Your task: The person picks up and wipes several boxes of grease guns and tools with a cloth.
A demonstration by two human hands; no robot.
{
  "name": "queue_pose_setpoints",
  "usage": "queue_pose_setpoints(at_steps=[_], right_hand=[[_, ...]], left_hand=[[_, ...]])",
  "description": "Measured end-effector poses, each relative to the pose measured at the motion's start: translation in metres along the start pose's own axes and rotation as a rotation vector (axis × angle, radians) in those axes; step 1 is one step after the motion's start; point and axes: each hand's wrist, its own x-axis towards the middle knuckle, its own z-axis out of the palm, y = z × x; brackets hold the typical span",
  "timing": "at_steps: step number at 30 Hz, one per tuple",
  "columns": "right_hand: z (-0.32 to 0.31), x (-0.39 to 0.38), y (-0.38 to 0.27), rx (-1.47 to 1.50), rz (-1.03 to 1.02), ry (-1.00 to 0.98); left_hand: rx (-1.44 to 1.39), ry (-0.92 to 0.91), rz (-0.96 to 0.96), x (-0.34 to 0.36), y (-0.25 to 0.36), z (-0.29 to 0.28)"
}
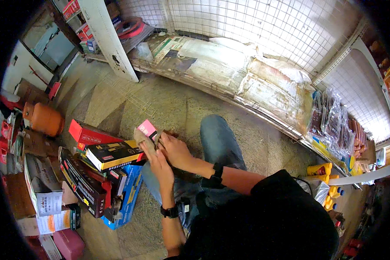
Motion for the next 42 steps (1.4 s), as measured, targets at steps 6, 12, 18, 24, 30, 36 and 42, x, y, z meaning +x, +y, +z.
queue_pose_setpoints(at_steps=[6,12,18,24,30,36,42], right_hand=[[-0.004,0.008,-0.012,0.145,-0.034,0.061],[0.021,0.009,0.012,-0.04,-0.136,-0.061],[0.009,0.014,-0.006,0.11,-0.287,0.181],[-0.04,0.013,-0.007,0.161,0.023,-0.047],[-0.024,0.022,0.005,0.211,0.115,0.083],[-0.019,0.062,0.064,0.459,0.287,0.311],[-0.121,0.101,0.084,0.737,0.313,0.663]], left_hand=[[-0.008,-0.229,-0.256,-0.013,0.019,-0.042],[0.322,-0.129,-0.35,0.028,0.071,-0.076],[0.837,0.031,0.264,0.081,-0.025,-0.012],[0.138,-0.338,0.121,0.092,-0.021,-0.01],[0.122,-0.309,0.111,0.102,-0.032,0.002],[0.377,-0.22,0.218,0.102,-0.012,0.014],[0.732,-0.138,0.327,0.09,-0.009,0.024]])
